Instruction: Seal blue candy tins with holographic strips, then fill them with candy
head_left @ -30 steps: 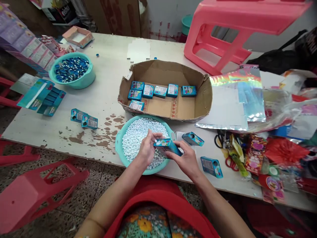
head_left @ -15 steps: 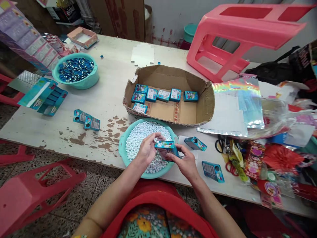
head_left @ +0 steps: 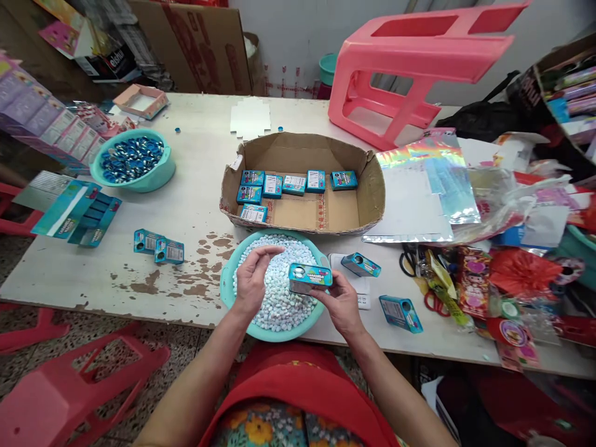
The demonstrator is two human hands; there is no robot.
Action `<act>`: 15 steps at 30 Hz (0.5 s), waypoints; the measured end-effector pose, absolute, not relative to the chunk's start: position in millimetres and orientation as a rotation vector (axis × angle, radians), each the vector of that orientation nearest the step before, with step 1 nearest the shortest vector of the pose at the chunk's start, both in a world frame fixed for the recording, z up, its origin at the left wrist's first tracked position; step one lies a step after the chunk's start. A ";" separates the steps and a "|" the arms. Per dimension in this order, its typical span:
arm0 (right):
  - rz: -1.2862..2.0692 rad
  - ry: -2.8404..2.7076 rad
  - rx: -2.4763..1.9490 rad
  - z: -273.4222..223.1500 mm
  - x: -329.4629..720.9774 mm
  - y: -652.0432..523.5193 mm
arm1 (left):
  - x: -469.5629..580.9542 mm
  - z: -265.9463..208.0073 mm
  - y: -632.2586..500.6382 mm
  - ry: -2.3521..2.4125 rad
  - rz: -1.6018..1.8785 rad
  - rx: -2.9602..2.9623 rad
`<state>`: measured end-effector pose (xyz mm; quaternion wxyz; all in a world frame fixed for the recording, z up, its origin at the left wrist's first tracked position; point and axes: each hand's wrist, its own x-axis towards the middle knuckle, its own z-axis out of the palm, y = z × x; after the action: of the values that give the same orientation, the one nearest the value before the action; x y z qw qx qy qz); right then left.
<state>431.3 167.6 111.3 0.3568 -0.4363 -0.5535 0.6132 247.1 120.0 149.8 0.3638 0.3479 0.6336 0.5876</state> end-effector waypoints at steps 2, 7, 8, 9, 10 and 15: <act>1.619 -1.364 -1.115 107.7 426.6 169.0 | 232.0 140.6 120.0 1.762 1.299 0.953; 1.681 -1.350 -0.992 104.8 400.7 167.1 | 221.5 163.5 106.6 1.611 1.112 1.232; 1.703 -1.381 -0.945 106.5 394.6 164.8 | 221.9 173.0 103.5 1.567 1.094 1.301; 1.719 -1.418 -0.897 109.1 389.3 162.0 | 221.0 181.7 100.3 1.568 1.074 1.342; 1.721 -1.456 -0.856 112.6 385.6 159.0 | 217.9 189.2 96.7 1.619 1.059 1.346; 1.569 -1.639 -0.937 130.6 403.1 144.4 | 171.6 199.9 80.9 2.266 1.116 1.022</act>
<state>403.1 144.4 130.6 0.3368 -0.3593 -0.6286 0.6019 171.6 80.9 199.9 0.2067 0.3668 0.8137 0.4008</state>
